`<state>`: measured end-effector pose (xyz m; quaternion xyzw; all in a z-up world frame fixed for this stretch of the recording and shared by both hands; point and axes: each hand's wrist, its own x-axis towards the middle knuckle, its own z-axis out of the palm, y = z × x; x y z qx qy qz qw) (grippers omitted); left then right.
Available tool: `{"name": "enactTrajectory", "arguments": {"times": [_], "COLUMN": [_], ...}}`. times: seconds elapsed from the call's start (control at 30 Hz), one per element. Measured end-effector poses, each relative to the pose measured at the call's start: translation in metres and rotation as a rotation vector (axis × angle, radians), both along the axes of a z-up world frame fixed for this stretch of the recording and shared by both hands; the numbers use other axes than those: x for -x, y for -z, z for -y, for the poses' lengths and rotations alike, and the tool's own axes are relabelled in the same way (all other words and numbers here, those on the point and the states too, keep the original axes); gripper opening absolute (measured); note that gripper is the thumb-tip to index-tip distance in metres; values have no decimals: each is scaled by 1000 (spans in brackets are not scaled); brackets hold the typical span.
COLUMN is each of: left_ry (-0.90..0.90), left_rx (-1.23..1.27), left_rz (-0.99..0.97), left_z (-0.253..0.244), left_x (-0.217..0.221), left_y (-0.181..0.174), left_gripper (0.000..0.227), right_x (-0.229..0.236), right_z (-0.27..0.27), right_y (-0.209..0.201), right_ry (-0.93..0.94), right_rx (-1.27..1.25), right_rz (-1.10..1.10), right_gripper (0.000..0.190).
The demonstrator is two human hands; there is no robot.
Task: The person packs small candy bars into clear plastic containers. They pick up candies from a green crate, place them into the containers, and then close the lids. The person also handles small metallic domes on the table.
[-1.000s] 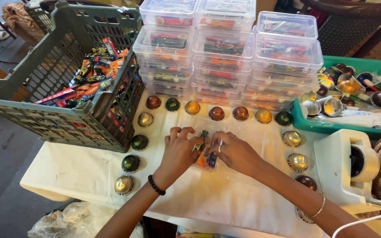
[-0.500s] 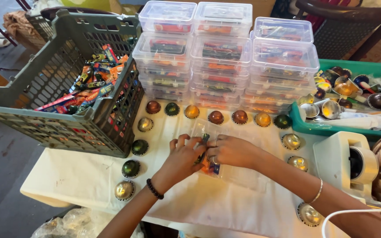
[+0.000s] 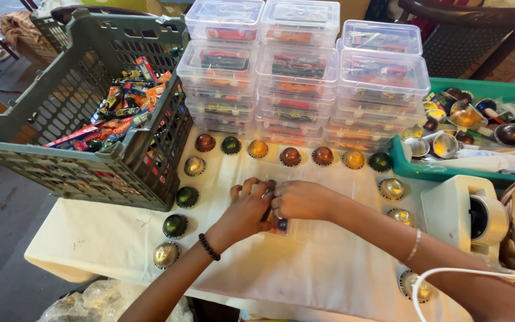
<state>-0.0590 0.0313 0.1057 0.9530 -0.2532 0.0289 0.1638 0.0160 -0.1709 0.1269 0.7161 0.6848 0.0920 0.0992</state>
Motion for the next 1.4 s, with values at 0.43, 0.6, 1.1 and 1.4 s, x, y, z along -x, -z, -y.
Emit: {"name": "enactTrajectory", "arguments": {"times": [0.43,0.6,1.1,1.4], "left_ry": [-30,47,152,-382], "left_rx": [221,315,559,247], "left_rz": [-237,-155,-133,20], "left_z": [-8,-13,-16,3], "left_x": [-8,-10,-3,7], "left_y": [15,31,26,45], "left_gripper": [96,90,100,85], "right_x": [-21,-33,5,69], "right_z": [-24,-34,15,133], "right_y": [-2,13,-6,-32], "right_ry": [183,194,129,554], "right_rx": [349,327,118,59], "right_rz": [-428,-613,-213,-77], "right_gripper": [16,18,7,61]}}
